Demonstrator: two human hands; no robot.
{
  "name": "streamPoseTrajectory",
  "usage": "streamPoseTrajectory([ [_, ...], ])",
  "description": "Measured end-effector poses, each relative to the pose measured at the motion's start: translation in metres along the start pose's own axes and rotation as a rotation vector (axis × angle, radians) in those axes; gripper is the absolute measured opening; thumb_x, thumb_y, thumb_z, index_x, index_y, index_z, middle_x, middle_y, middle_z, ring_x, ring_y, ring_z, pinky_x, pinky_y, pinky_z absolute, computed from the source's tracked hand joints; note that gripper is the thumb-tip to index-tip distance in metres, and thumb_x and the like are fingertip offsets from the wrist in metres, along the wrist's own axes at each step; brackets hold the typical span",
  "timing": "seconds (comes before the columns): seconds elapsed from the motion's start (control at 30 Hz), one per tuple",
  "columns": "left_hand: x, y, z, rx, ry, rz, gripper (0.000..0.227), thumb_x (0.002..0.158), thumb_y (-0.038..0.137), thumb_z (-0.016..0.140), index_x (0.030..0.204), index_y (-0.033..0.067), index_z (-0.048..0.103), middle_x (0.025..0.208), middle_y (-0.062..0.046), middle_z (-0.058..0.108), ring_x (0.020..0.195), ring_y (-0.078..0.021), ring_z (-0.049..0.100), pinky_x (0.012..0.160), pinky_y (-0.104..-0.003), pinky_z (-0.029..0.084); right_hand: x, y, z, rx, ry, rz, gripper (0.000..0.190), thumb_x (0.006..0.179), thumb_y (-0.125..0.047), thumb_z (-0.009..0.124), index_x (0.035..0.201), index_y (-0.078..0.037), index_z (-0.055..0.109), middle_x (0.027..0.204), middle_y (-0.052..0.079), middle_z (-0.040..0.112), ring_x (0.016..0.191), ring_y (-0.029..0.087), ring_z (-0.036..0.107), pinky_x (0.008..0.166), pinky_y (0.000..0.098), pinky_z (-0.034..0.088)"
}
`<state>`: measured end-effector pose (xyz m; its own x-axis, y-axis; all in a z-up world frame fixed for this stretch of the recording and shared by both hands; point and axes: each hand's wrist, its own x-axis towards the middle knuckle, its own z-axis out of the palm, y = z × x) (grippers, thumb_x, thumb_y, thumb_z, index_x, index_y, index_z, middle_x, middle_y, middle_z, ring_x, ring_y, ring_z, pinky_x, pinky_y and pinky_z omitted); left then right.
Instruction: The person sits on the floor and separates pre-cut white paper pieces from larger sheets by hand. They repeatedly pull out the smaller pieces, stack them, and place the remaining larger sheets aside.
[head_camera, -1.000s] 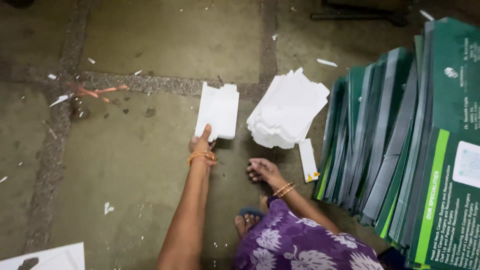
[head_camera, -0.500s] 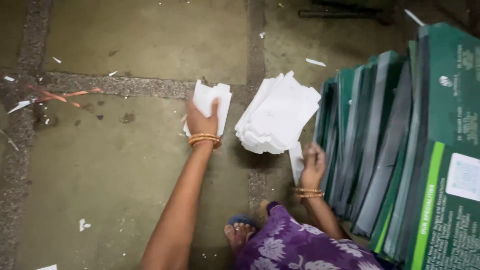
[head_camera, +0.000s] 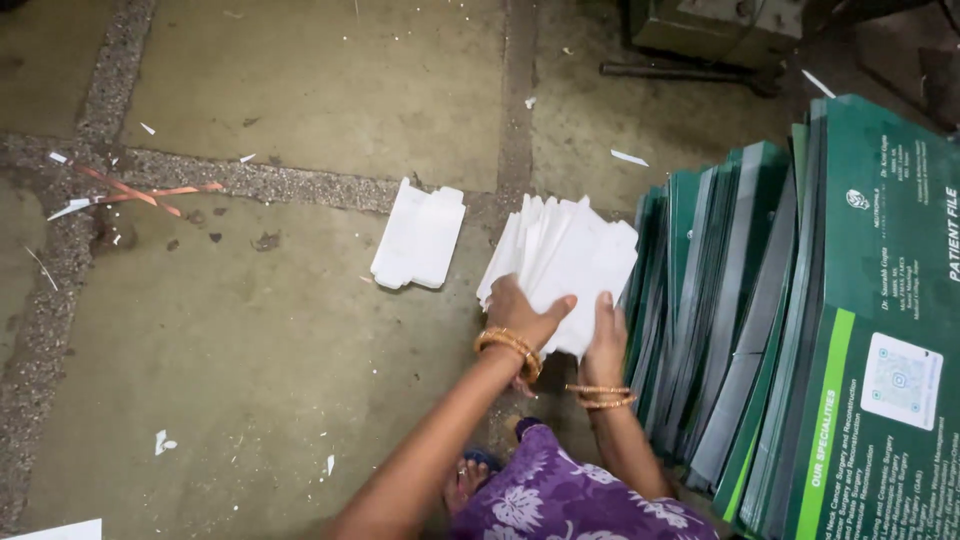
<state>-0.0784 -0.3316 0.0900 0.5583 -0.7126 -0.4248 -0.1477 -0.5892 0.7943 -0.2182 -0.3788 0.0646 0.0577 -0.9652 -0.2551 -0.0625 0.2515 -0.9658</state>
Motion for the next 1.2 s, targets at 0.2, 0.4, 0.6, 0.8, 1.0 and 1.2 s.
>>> streamPoseTrajectory([
  [0.2,-0.037,-0.03,-0.011,-0.153,0.038,-0.036,0.11,0.068,0.059,0.083,0.147,-0.003,0.038,0.158,-0.034,0.025,0.142,-0.0477,0.035,0.114,-0.048,0.036,-0.044,-0.024,0.002,0.225,-0.095,0.176,0.054,0.096,-0.033,0.062,0.135,0.002,0.052,0.123,0.012,0.065,0.11,0.022,0.064,0.092,0.0362,0.053],
  [0.4,-0.059,-0.058,-0.026,-0.38,0.036,-0.118,0.133,0.062,0.048,0.097,0.151,-0.0092,0.018,0.152,-0.031,0.035,0.14,-0.037,0.04,0.114,-0.043,0.036,-0.065,-0.019,-0.02,0.248,-0.224,0.404,0.067,0.092,-0.037,0.067,0.138,0.008,0.052,0.127,0.022,0.065,0.112,0.031,0.065,0.095,0.0414,0.053],
  [0.6,-0.125,-0.076,-0.106,-0.452,-0.096,-0.21,0.096,0.056,0.029,0.094,0.135,0.0025,0.048,0.123,-0.017,0.07,0.11,-0.0234,0.07,0.094,-0.037,0.058,-0.108,0.019,-0.022,0.062,-0.604,0.361,0.087,0.082,-0.045,0.072,0.148,0.003,0.04,0.139,0.021,0.057,0.13,0.029,0.056,0.108,0.0404,0.046],
  [0.8,-0.179,-0.041,-0.209,0.203,0.227,0.276,0.093,0.049,0.028,0.098,0.129,0.0075,0.055,0.113,-0.014,0.061,0.107,-0.0332,0.059,0.089,-0.044,0.05,-0.098,0.071,0.025,-0.075,-0.962,0.303,0.1,0.067,-0.03,0.092,0.146,0.005,0.04,0.138,0.019,0.057,0.129,0.029,0.055,0.111,0.0437,0.044],
  [1.0,-0.132,-0.146,-0.187,0.716,0.208,0.167,0.097,0.051,0.029,0.098,0.134,0.0107,0.051,0.122,-0.015,0.054,0.114,-0.0358,0.054,0.097,-0.053,0.045,-0.101,0.128,0.038,-0.358,-0.746,0.148,0.109,0.066,-0.035,0.092,0.156,-0.01,0.034,0.148,0.015,0.054,0.14,0.031,0.049,0.116,0.0453,0.037],
  [1.2,-0.141,-0.163,-0.181,0.708,0.309,0.241,0.104,0.05,0.038,0.096,0.137,0.0075,0.049,0.132,-0.021,0.05,0.114,-0.0415,0.053,0.095,-0.052,0.044,-0.097,0.093,0.066,-0.699,-0.959,-0.461,0.122,0.066,-0.039,0.093,0.161,-0.008,0.024,0.165,0.022,0.028,0.152,0.04,0.028,0.123,0.051,0.028],
])
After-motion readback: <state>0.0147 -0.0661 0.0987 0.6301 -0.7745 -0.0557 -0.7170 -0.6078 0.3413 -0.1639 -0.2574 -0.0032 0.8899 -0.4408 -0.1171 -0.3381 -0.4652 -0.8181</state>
